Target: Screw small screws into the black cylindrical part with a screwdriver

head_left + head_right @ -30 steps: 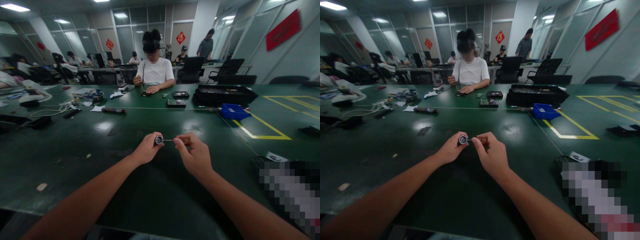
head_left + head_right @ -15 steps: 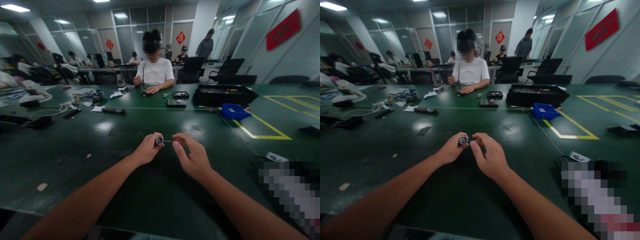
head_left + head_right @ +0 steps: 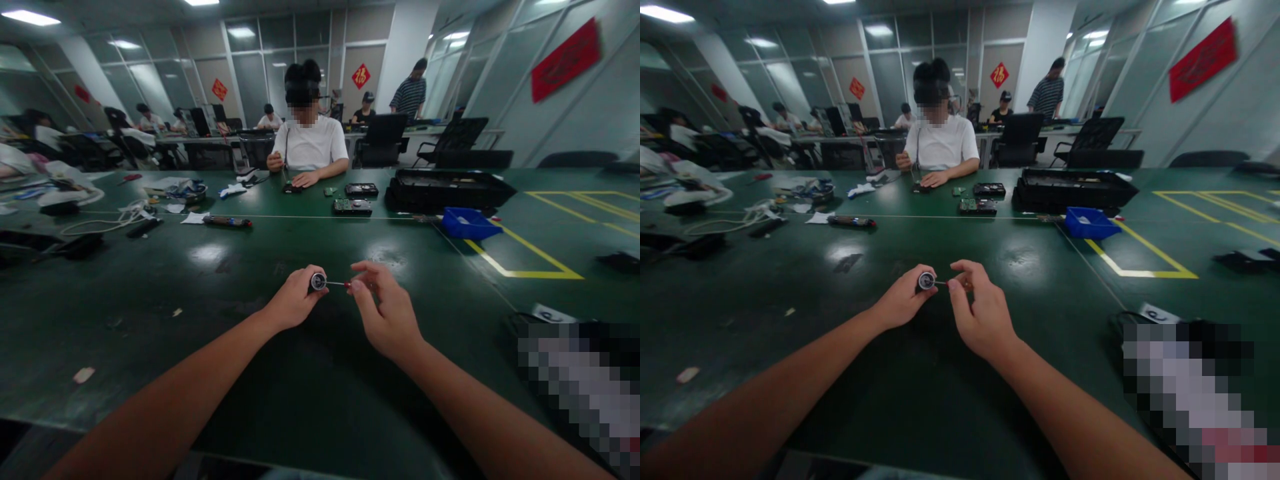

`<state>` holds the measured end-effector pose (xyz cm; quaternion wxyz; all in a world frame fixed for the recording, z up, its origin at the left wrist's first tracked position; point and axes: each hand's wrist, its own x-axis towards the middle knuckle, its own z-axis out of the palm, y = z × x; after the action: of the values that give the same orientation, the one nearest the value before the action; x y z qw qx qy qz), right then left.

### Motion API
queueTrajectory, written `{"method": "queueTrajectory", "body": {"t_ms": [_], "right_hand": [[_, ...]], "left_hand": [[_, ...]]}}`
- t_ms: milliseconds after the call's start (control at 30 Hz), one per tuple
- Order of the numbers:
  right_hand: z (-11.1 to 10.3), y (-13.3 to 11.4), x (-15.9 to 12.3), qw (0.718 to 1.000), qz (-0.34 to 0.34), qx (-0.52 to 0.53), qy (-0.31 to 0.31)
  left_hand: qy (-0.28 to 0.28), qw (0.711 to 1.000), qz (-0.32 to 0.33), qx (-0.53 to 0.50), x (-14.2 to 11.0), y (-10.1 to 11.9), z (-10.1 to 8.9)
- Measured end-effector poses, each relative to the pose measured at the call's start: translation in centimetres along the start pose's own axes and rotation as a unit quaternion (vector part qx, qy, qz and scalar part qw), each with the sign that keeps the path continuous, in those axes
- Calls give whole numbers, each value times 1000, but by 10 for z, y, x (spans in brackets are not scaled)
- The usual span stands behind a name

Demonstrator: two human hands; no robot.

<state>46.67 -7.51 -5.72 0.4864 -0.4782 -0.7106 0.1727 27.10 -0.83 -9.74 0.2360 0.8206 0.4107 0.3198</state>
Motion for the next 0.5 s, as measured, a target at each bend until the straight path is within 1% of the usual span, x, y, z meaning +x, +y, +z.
{"method": "queueTrajectory", "body": {"t_ms": [67, 133, 200, 267, 300, 367, 433, 467, 500], "right_hand": [[5, 4, 1, 994, 63, 85, 34], [11, 9, 3, 977, 119, 165, 66], [17, 15, 5, 955, 153, 235, 96], [20, 20, 7, 925, 191, 307, 116], [20, 22, 9, 907, 213, 343, 121], [17, 25, 12, 867, 266, 408, 106], [13, 28, 16, 834, 315, 449, 61], [12, 30, 17, 829, 322, 453, 60], [10, 31, 18, 835, 313, 445, 76]], "left_hand": [[5, 1000, 3, 3, 0, 0, 1], [9, 1000, 10, 11, 0, 0, 1], [15, 999, 18, 25, 0, -1, 1], [21, 998, 29, 44, 0, 0, 1], [25, 998, 36, 53, 0, 0, 0], [27, 996, 49, 65, 0, 1, 0], [20, 996, 56, 66, 0, 3, 0], [17, 997, 56, 59, 0, 3, 0], [12, 997, 51, 50, 1, 3, 0]]}}
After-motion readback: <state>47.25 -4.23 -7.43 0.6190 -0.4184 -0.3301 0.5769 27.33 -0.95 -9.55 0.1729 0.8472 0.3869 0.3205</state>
